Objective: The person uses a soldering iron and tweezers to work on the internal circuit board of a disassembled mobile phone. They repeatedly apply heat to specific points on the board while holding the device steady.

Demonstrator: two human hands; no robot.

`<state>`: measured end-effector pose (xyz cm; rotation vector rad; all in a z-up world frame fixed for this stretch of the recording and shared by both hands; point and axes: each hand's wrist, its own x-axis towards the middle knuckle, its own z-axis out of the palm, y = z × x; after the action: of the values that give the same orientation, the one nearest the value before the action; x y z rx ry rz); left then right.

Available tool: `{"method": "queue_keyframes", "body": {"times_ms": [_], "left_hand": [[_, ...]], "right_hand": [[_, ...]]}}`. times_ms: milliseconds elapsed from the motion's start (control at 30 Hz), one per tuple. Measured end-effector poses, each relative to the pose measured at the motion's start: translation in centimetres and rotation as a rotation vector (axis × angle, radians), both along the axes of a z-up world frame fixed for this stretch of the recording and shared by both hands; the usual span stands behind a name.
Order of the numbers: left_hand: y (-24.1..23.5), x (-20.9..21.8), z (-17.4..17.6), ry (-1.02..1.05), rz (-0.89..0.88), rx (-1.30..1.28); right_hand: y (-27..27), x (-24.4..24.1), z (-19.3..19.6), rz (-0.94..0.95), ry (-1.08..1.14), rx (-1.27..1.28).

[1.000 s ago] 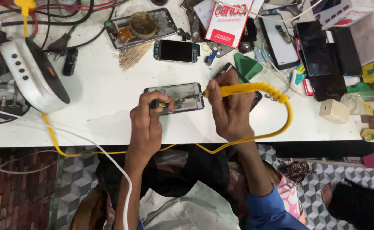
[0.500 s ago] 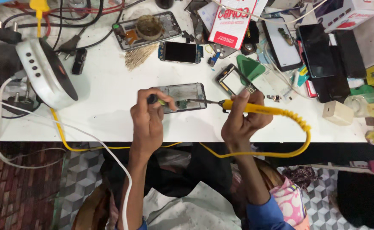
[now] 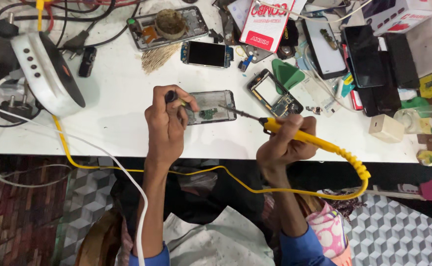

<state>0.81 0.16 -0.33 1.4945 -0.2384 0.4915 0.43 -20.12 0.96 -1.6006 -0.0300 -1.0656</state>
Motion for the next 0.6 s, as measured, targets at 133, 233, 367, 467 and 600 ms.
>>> {"method": "queue_keyframes", "body": {"times_ms": [133,233,367,467,600], "left_hand": [[0.1,0.0,0.2,-0.064,0.011,0.096],[-0.1,-0.1,0.2,-0.007,0.013,0.113],[0.1,-0.2,0.1,-0.054,-0.002,0.166],[0.1,0.0,0.1,-0.043,-0.003,0.172],[0.1,0.0,0.1,-0.070,-0.010,0.177]], "right_hand": [[-0.4,0.7,-0.7,0.035,-0.051,0.101],[-1.1,1.3,-1.7,0.053,-0.076,0.117],[-1.5,2.1,-3.1,0.084,-0.087,0.130],[-1.6,2.4,-3.8,0.089,-0.089,0.099],[-1.7,2.4,-4.3,0.090,-0.005,0.141]]}}
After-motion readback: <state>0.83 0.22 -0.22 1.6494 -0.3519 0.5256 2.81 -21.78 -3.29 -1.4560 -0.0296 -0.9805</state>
